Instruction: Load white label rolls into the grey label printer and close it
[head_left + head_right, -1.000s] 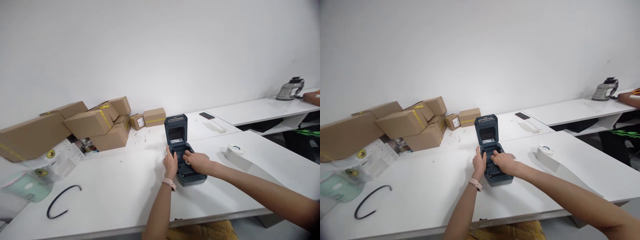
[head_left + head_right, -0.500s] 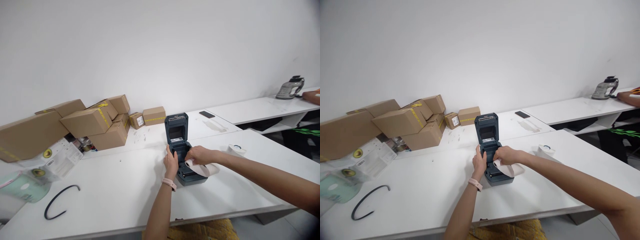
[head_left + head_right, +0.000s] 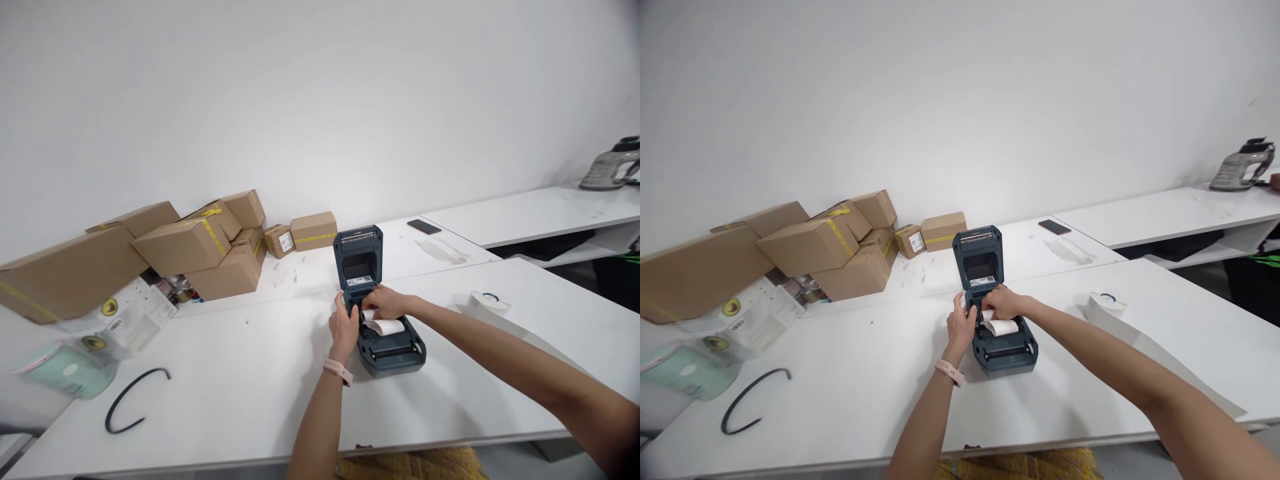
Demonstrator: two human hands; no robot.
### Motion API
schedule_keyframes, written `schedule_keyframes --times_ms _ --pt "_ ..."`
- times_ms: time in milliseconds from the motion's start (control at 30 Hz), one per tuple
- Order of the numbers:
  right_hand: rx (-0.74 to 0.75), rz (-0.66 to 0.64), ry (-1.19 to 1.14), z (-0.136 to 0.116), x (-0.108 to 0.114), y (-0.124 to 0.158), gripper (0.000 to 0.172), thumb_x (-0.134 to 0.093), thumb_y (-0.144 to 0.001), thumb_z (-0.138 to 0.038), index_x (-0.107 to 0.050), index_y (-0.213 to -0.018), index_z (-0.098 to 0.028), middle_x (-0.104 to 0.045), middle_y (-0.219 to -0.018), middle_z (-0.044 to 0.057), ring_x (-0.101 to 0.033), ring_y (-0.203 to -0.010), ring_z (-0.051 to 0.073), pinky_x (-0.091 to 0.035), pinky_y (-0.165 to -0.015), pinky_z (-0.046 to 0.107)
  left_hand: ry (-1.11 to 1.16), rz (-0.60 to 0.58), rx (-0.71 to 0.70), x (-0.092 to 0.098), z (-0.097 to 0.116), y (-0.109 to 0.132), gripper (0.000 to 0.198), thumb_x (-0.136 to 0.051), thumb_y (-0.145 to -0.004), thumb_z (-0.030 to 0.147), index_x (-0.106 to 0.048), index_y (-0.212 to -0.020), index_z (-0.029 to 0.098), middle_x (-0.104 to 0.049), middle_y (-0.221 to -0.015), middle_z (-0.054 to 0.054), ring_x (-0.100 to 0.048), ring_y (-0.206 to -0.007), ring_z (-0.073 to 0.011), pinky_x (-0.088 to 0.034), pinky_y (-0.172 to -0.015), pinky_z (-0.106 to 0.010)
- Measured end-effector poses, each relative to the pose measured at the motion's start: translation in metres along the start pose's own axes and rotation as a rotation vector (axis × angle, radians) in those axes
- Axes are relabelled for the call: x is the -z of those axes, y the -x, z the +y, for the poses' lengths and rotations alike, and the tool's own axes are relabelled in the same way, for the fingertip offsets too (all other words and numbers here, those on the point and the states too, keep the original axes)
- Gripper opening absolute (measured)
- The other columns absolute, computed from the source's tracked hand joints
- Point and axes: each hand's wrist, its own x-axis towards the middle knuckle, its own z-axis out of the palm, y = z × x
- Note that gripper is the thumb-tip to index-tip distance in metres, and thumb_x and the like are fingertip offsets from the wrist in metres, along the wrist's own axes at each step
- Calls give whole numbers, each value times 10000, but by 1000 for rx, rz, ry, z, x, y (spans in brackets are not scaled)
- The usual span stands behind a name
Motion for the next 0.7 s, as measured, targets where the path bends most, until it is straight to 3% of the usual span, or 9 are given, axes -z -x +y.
schedule_keyframes --times_ms 267,533,700 --pt "15 -39 24 7 -16 -11 266 -653 -692 -173 -741 -936 -235 -751 -940 37 -656 -926 228 -363 -914 339 -21 14 0 -2 2 1 522 -452 -933 367 -366 -1425 214 -711 -1111 -112 -657 -997 -278 -433 -888 -386" --pt "-34 -33 50 11 -19 -16 296 -582 -757 -152 -761 -970 -255 -758 -937 52 -675 -858 228 -421 -761 299 -32 12 8 -1 7 0 472 -514 -905 373 -419 -1342 223 -725 -1058 -96 -667 -970 -268 -441 -827 -351" --pt "-18 -4 72 9 -20 -16 281 -579 -765 -136 -768 -936 -255 -760 -940 52 -673 -870 218 -413 -804 301 -96 23 -6 -1 9 -1 445 -538 -893 374 -438 -1295 211 -725 -1011 -96 -672 -945 -270 -443 -786 -338"
